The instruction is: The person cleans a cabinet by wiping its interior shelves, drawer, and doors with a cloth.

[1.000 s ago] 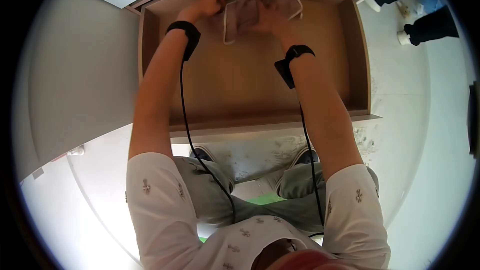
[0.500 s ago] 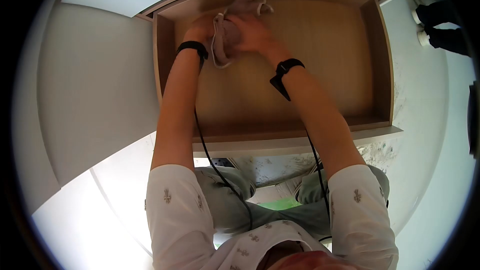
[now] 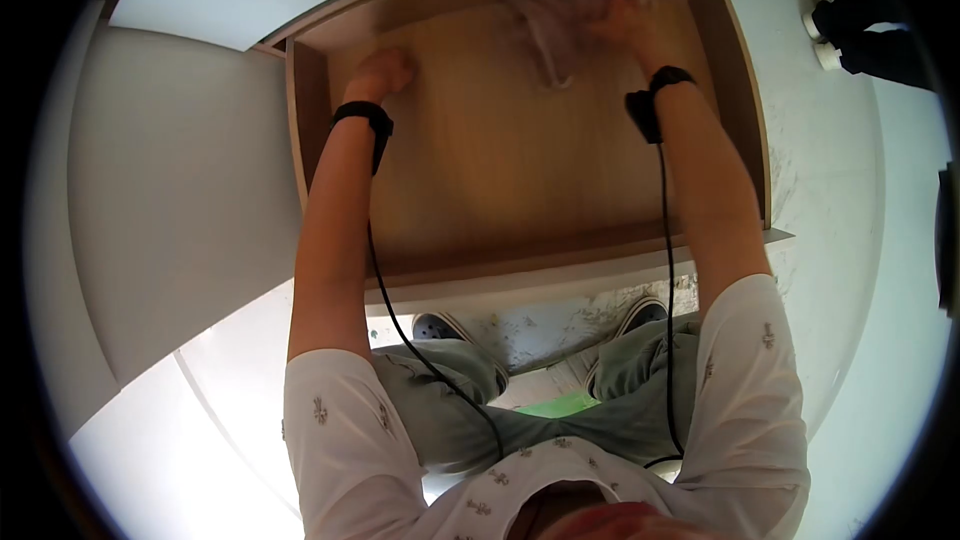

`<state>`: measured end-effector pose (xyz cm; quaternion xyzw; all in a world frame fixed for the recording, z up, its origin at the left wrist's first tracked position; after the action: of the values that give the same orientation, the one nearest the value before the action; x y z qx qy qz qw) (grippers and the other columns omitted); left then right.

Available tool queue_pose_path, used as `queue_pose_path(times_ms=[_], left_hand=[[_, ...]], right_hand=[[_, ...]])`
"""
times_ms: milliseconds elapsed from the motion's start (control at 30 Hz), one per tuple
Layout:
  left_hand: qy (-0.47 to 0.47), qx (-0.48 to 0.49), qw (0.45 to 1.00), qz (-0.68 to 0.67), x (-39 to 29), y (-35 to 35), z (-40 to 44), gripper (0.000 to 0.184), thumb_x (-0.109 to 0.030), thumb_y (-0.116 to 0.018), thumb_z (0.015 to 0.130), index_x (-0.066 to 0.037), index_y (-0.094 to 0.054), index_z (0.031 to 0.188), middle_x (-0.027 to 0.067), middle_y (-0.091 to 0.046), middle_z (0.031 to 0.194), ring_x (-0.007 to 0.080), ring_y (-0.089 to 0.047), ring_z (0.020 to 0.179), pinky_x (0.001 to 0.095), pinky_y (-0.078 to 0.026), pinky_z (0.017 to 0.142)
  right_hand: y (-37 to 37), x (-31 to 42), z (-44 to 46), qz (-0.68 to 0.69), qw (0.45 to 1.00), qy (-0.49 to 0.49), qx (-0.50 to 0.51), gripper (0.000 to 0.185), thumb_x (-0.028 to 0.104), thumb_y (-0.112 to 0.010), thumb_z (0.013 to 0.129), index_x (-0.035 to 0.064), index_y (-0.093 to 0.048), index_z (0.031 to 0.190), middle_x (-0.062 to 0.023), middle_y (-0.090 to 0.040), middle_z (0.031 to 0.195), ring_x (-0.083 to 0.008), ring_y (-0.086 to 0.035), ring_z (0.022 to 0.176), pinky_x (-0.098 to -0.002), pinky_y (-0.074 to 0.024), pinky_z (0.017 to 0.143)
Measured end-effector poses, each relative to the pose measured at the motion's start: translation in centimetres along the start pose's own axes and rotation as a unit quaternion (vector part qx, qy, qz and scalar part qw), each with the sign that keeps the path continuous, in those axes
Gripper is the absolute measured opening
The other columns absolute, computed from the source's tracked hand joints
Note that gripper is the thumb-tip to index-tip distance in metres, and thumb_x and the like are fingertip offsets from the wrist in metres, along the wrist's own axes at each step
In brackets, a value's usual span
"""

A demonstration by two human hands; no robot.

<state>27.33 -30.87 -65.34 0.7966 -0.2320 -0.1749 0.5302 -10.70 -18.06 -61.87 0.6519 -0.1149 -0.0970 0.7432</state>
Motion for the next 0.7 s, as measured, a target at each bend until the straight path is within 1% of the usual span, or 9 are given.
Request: queue_pose_path(times_ms=[67, 167, 267, 300, 433, 500, 600, 667, 700], left_hand=[[-0.023, 0.037, 0.998, 0.043, 0.3, -1.8, 2.3, 0.035, -0.029, -0.054, 0.086, -0.001, -0.069, 0.102, 0.0235, -0.067, 0.107, 0.0384, -0.064, 0.101, 0.0469, -0.051, 0.088], [0.010, 0.105, 0.994, 0.028, -3.3, 1.4, -1.1, 0.031, -0.025, -0.054, 0.085, 0.000, -0.069, 0.094, 0.0216, -0.069, 0.095, 0.0349, -0.068, 0.085, 0.0456, -0.052, 0.076], [0.076, 0.153, 0.985, -0.027, -2.6, -0.2, -0.1, 0.025, -0.019, -0.052, 0.083, 0.001, -0.067, 0.085, 0.0186, -0.068, 0.082, 0.0294, -0.066, 0.069, 0.0426, -0.051, 0.064], [0.086, 0.166, 0.982, -0.021, -1.6, -1.6, 1.6, 0.022, -0.016, -0.051, 0.081, 0.001, -0.065, 0.081, 0.0171, -0.067, 0.077, 0.0265, -0.064, 0.062, 0.0410, -0.049, 0.059], [-0.036, 0.222, 0.974, 0.038, -0.9, -5.8, 5.7, 0.020, -0.014, -0.050, 0.078, 0.001, -0.063, 0.078, 0.0153, -0.066, 0.074, 0.0244, -0.062, 0.060, 0.0392, -0.048, 0.057], [-0.076, 0.203, 0.972, 0.093, -2.5, -7.2, 6.8, 0.021, -0.016, -0.049, 0.079, 0.000, -0.063, 0.078, 0.0140, -0.066, 0.077, 0.0241, -0.063, 0.063, 0.0399, -0.048, 0.059], [-0.023, 0.238, 0.970, 0.035, -7.0, -3.9, 3.5, 0.026, -0.023, -0.052, 0.081, -0.003, -0.067, 0.089, 0.0109, -0.070, 0.087, 0.0245, -0.066, 0.076, 0.0389, -0.051, 0.068], [-0.055, 0.247, 0.967, 0.000, -11.0, -3.0, 1.0, 0.030, -0.029, -0.059, 0.081, -0.003, -0.069, 0.091, 0.0120, -0.069, 0.088, 0.0244, -0.066, 0.079, 0.0381, -0.052, 0.071], [-0.080, 0.257, 0.962, -0.038, -12.5, -2.6, 0.7, 0.035, -0.035, -0.066, 0.082, -0.003, -0.071, 0.092, 0.0131, -0.069, 0.088, 0.0244, -0.066, 0.081, 0.0372, -0.054, 0.074]], right_hand=[[-4.1, -6.0, 0.0, -0.104, 0.981, 0.014, 0.164, 0.060, 0.057, -0.058, 0.079, 0.0168, -0.062, 0.123, -0.0139, -0.065, 0.118, -0.0326, -0.060, 0.111, -0.0419, -0.0467, 0.096], [-7.0, -14.0, -0.7, -0.013, 0.987, -0.007, 0.159, 0.068, 0.059, -0.059, 0.078, 0.0147, -0.058, 0.130, -0.0166, -0.061, 0.127, -0.0333, -0.057, 0.118, -0.0398, -0.0445, 0.100], [-3.8, -14.2, -2.6, 0.023, 0.974, -0.043, 0.220, 0.074, 0.060, -0.061, 0.075, 0.0130, -0.056, 0.132, -0.0177, -0.060, 0.127, -0.0342, -0.054, 0.121, -0.0389, -0.0436, 0.101], [-2.6, -12.4, -3.1, 0.022, 0.966, 0.008, 0.257, 0.076, 0.060, -0.064, 0.071, 0.0122, -0.056, 0.131, -0.0180, -0.061, 0.126, -0.0351, -0.054, 0.122, -0.0381, -0.0452, 0.100], [-2.8, -9.4, -3.9, 0.004, 0.978, 0.164, 0.126, 0.072, 0.055, -0.067, 0.071, 0.0106, -0.059, 0.127, -0.0186, -0.064, 0.120, -0.0374, -0.059, 0.113, -0.0408, -0.0481, 0.094], [-1.6, -5.5, -5.8, -0.038, 0.913, 0.170, 0.370, 0.061, 0.052, -0.066, 0.073, 0.0082, -0.067, 0.116, -0.0142, -0.070, 0.108, -0.0309, -0.065, 0.103, -0.0411, -0.0502, 0.090], [0.3, -1.3, -8.7, 0.019, 0.888, 0.054, 0.456, 0.047, 0.044, -0.065, 0.079, 0.0075, -0.070, 0.107, -0.0125, -0.071, 0.097, -0.0265, -0.067, 0.091, -0.0412, -0.0538, 0.075], [-3.5, -3.1, -10.9, 0.239, 0.881, -0.018, 0.408, 0.035, 0.034, -0.067, 0.080, 0.0053, -0.070, 0.101, -0.0101, -0.069, 0.087, -0.0224, -0.065, 0.077, -0.0369, -0.0528, 0.062], [-4.7, -3.1, -11.6, 0.236, 0.883, -0.021, 0.405, 0.035, 0.034, -0.067, 0.080, 0.0053, -0.070, 0.101, -0.0101, -0.069, 0.087, -0.0224, -0.065, 0.077, -0.0369, -0.0528, 0.062]])
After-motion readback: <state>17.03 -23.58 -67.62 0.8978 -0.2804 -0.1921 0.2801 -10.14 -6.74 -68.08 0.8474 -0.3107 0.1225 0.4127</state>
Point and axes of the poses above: each hand's wrist, its own z-axis towards the middle knuckle, its own y-axis out of the back of the hand, x = y × z, the point moved 6 cm from there along z, towards the middle knuckle
